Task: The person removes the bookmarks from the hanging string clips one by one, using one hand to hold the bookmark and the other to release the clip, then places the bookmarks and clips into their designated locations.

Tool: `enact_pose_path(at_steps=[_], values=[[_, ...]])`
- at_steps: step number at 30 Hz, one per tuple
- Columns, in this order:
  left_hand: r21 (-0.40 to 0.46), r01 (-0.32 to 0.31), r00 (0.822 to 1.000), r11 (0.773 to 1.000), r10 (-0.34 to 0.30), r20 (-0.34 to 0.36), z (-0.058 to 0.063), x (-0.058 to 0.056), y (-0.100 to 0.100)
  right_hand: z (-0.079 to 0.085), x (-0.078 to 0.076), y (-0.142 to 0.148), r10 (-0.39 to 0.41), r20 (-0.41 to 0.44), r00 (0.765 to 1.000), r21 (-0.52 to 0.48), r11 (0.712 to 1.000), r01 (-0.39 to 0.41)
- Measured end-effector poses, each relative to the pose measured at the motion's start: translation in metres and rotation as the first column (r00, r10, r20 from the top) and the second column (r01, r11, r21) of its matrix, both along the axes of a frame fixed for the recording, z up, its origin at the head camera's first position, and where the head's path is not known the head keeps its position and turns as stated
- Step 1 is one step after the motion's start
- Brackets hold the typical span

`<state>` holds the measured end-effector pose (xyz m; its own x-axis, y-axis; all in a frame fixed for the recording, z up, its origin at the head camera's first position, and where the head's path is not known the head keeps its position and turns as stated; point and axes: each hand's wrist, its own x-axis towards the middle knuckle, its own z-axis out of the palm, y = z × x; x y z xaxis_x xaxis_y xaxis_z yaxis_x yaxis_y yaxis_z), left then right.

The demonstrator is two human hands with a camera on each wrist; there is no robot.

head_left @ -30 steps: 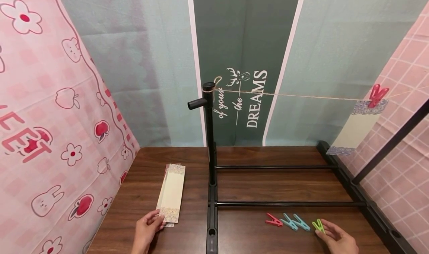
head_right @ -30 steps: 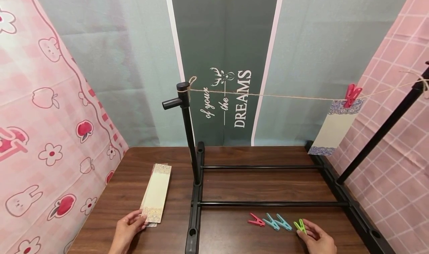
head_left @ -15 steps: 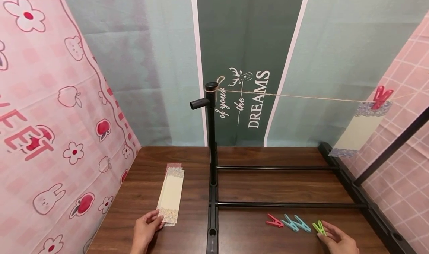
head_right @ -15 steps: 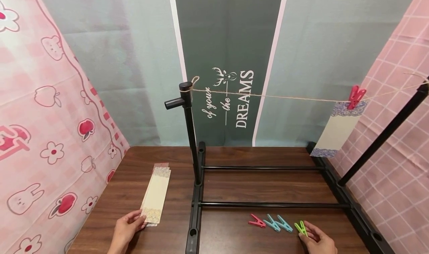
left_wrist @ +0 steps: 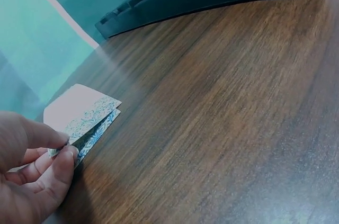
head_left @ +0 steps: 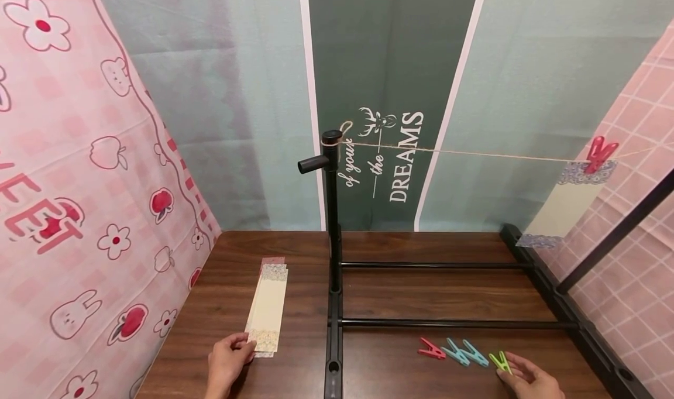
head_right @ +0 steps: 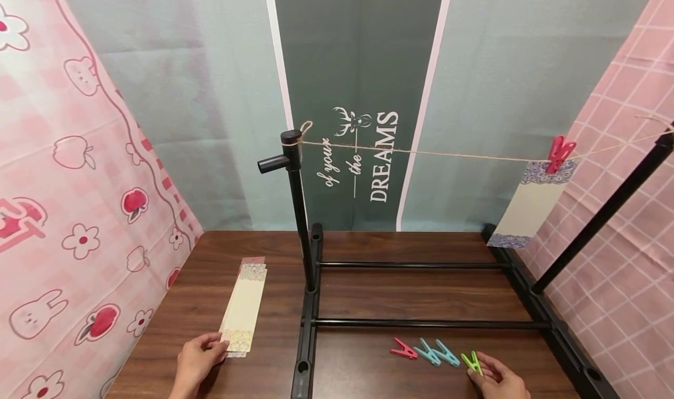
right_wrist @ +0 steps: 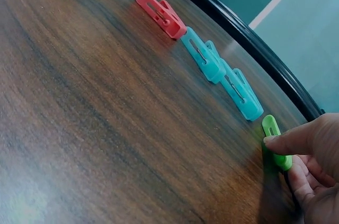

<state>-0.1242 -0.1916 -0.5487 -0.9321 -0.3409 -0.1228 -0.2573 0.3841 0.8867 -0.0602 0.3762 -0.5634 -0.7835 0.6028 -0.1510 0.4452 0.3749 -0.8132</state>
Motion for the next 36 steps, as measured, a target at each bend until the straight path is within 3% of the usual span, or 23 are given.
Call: enact_pose_path(at_steps=[14,36], values=[[-0.189,0.029,1.000,0.981,-0.030,-0.002,0.001,0.002,-0.003,0.001,-0.002,-0.004,-0.056,0.011,0.998,-0.046,0.997,0.056],[-0.078,0.027,0.999,0.997,-0.024,0.038,0.007,0.000,0.000,0.008,0.001,0.001,-0.066,0.015,0.998,0.007,0.998,0.066]])
